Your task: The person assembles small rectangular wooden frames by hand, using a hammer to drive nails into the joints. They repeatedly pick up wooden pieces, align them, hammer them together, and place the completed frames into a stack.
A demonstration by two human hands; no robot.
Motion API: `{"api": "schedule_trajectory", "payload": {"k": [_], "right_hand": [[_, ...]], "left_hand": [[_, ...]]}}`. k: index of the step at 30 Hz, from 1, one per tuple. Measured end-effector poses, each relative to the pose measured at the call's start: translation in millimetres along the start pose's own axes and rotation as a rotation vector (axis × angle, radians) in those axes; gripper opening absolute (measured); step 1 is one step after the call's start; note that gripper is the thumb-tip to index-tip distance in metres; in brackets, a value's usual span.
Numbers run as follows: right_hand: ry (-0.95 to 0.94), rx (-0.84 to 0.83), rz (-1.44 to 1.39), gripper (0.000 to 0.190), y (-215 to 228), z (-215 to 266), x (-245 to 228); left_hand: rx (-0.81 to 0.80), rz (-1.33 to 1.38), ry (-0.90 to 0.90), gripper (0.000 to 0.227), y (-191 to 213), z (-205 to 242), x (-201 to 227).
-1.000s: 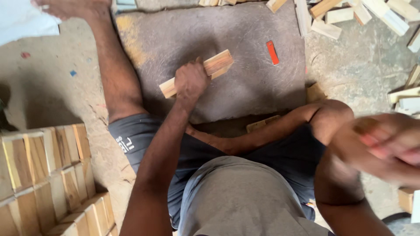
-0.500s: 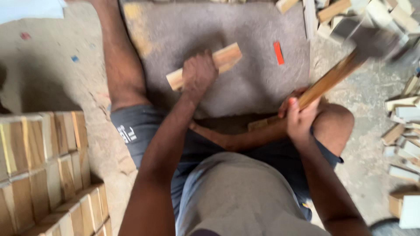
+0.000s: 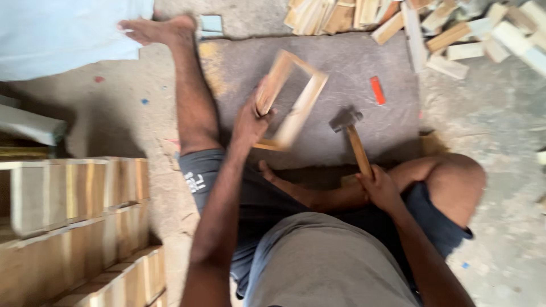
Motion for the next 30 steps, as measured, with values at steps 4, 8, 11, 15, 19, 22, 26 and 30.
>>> {"api": "schedule_trajectory", "payload": {"k": [4,8,11,15,19,22,26,30], "right_hand": [[0.209,0.084,0.069,0.046,-12,40,-39],[0.361,-0.215,-0.401,0.055,-11,5,-87],[-0.105,-0.502,-0.720,0.059,-46,-1,-71],[-0.115,-0.460,-0.677,0.058,-66,9,-36],[-0.302,-0.537,-0.939,0.062,-72,9,-8],[-0.101,-0.647,-0.604,0.062,-51,1,6],[0.027,-0.386,0.054,0.060,-22,-52,31],[-0.168,-0.385,-0.136,0.057,-31,-44,79]], "left_hand": [[0.015,0.813,1.001,0.086,-40,83,5],[0.026,0.962,1.018,0.086,-63,77,48],[0.040,0.951,1.031,0.088,-53,77,49],[-0.044,0.780,1.064,0.096,-53,94,52],[0.039,0.944,0.831,0.103,-38,69,66],[0.124,0.733,0.827,0.099,18,57,57],[0.490,0.063,0.678,0.089,198,45,18],[0.693,-0.307,0.713,0.100,366,68,-50]]}}
Point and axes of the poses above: each hand's wrist, its own z-axis away from the middle knuckle, its own y-axis out of the back of the hand, x = y × z, the point moved 7 cm from there along -z, towards the middle knuckle, and after that the axes turned 3 degrees about -y, right-handed, at the moved point
